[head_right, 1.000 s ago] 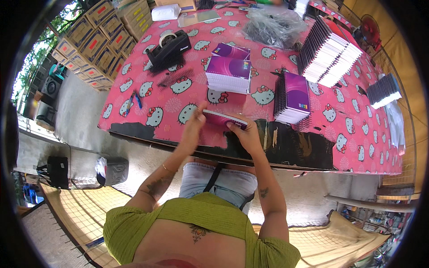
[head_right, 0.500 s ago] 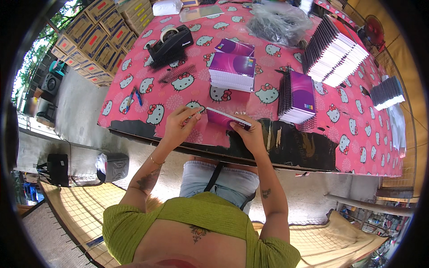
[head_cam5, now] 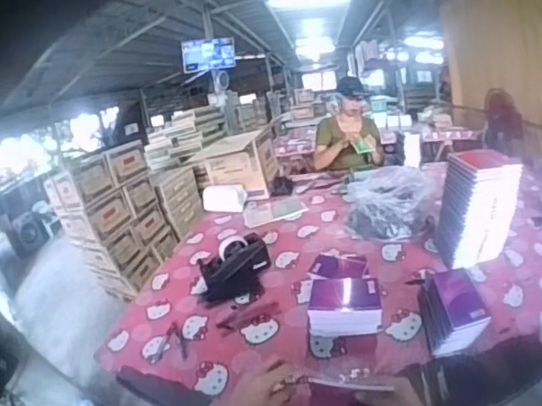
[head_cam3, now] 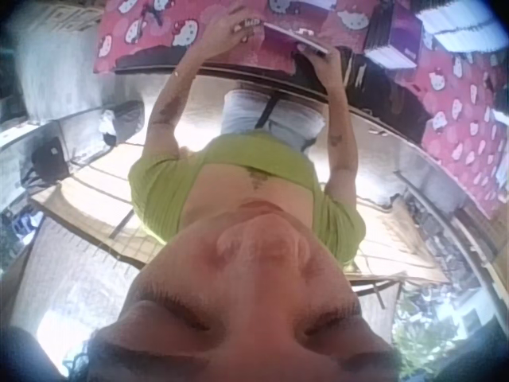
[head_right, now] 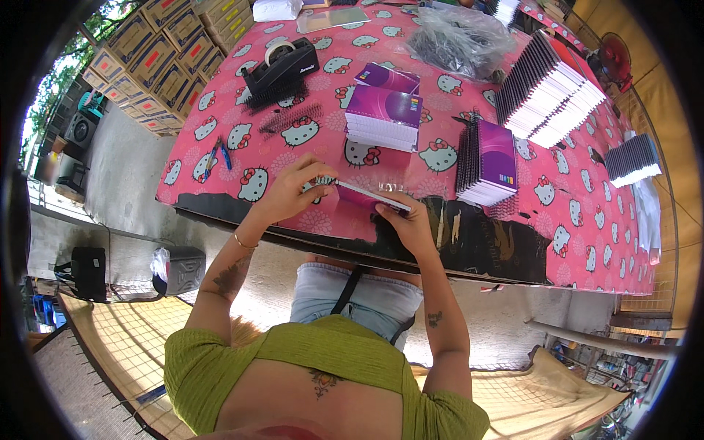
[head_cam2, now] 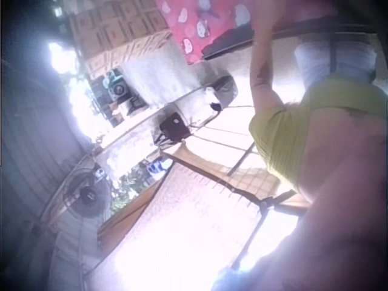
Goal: The person places small purple notebooks into clear plastic sleeves, seals the sleeves with adhesive strips, and stacks the completed items onto a pile on the table.
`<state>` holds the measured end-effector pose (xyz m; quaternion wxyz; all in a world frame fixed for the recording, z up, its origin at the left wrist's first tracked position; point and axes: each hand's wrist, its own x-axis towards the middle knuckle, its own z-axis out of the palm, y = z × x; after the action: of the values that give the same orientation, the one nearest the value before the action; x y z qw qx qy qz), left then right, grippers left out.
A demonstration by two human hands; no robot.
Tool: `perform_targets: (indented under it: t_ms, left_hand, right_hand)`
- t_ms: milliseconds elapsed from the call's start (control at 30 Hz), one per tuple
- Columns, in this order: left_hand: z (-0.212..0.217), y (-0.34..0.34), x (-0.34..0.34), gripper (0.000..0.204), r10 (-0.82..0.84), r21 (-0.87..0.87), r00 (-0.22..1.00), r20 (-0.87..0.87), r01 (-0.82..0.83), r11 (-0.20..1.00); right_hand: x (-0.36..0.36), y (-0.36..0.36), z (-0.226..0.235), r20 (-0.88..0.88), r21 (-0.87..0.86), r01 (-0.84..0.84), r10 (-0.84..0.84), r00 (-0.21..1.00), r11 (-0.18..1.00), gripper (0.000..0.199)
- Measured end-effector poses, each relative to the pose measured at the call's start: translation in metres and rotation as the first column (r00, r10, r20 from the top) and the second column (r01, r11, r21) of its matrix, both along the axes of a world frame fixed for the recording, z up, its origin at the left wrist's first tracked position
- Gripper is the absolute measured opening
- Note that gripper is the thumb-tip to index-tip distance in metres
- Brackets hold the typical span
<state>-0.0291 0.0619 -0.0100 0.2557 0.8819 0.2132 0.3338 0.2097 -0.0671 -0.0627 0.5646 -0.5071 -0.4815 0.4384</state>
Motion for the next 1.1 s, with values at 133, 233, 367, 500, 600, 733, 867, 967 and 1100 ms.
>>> perform_targets:
  t_ms: [133, 233, 367, 500, 600, 733, 867, 967, 1100]
  left_hand:
    - [-0.002, 0.007, 0.003, 0.025, -0.051, -0.064, 0.988, -0.145, 0.042, 0.997]
    - [0.013, -0.003, 0.011, 0.025, -0.052, -0.039, 0.994, -0.099, 0.049, 0.998]
    - [-0.006, 0.017, 0.008, 0.031, -0.106, 0.072, 0.959, -0.264, 0.130, 0.989]
    - [0.018, -0.021, 0.034, 0.055, 0.201, 0.389, 0.953, -0.227, -0.100, 0.916]
    - [-0.014, -0.065, 0.029, 0.072, 0.359, 0.529, 0.886, -0.294, -0.162, 0.833]
    - [-0.011, -0.062, 0.041, 0.077, 0.416, 0.538, 0.892, -0.179, -0.266, 0.800]
    - [-0.010, -0.067, 0.038, 0.086, 0.369, 0.445, 0.827, -0.425, -0.164, 0.881]
    - [-0.020, -0.084, 0.035, 0.086, 0.258, 0.496, 0.938, -0.231, -0.115, 0.861]
    - [0.005, -0.058, 0.050, 0.088, 0.400, 0.561, 0.885, -0.238, -0.210, 0.800]
  right_hand:
    - [-0.001, 0.001, 0.003, 0.010, -0.001, -0.005, 0.005, 1.000, 1.000, 0.025]
    - [0.001, 0.000, -0.004, 0.022, 0.004, 0.023, -0.023, 0.999, 1.000, 0.022]
    - [-0.003, -0.004, 0.000, 0.060, 0.018, 0.038, -0.039, 0.997, 0.999, 0.022]
    - [-0.015, -0.010, 0.015, -0.012, 0.029, 0.117, -0.117, 0.993, 0.993, 0.023]
    - [-0.025, -0.016, 0.034, -0.210, -0.063, 0.201, -0.210, 0.955, 0.978, 0.024]
    - [-0.021, -0.017, 0.030, -0.075, 0.041, 0.147, -0.144, 0.987, 0.988, 0.023]
    - [-0.028, -0.020, 0.045, -0.259, -0.066, 0.125, -0.138, 0.956, 0.990, 0.027]
    - [-0.022, -0.028, 0.047, -0.163, -0.036, 0.151, -0.155, 0.974, 0.988, 0.028]
    - [-0.029, -0.028, 0.046, -0.134, -0.016, 0.110, -0.111, 0.985, 0.994, 0.026]
